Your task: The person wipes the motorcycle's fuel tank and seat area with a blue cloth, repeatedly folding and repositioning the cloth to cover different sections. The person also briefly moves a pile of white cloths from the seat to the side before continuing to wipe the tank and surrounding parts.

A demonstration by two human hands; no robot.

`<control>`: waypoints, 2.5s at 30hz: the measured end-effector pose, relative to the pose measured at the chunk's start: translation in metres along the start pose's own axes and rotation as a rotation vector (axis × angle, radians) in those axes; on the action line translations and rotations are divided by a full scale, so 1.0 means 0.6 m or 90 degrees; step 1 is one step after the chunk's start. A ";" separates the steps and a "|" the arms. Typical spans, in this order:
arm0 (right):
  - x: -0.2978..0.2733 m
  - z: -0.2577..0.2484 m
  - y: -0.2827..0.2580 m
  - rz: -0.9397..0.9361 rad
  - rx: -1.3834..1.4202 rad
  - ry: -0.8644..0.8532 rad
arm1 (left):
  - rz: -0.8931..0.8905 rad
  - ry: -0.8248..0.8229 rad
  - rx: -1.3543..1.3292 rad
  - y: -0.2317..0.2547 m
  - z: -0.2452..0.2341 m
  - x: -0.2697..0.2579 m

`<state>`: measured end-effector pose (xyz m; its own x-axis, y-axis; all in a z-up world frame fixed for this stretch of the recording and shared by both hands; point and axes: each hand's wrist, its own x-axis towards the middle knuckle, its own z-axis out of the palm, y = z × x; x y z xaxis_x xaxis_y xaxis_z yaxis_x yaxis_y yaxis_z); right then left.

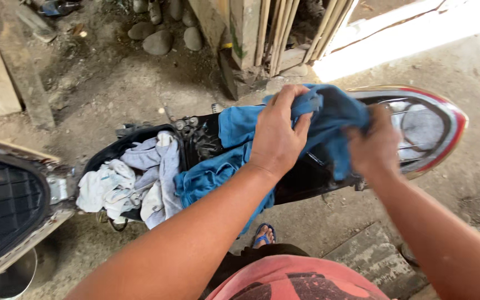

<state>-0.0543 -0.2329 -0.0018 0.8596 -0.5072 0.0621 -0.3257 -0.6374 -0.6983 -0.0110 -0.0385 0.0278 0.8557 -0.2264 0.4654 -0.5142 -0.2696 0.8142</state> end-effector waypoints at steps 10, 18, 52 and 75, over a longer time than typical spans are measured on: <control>0.027 0.020 0.145 -0.346 -0.295 -0.073 | -0.031 -0.391 0.416 -0.129 0.101 -0.123; 0.029 0.025 0.128 -0.362 -0.398 -0.143 | 0.053 -0.500 0.442 -0.145 0.084 -0.103; -0.018 -0.027 0.128 -0.395 -0.502 -0.217 | 0.055 -0.650 0.571 -0.133 0.099 -0.101; -0.092 -0.034 0.125 -0.279 -0.572 -0.260 | 0.126 -0.636 0.579 -0.153 0.094 -0.101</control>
<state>-0.1344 -0.2645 -0.0429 0.9838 -0.0057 -0.1792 0.0154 -0.9931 0.1159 -0.0189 -0.0530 -0.0950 0.5572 -0.8018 -0.2162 -0.8104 -0.5818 0.0691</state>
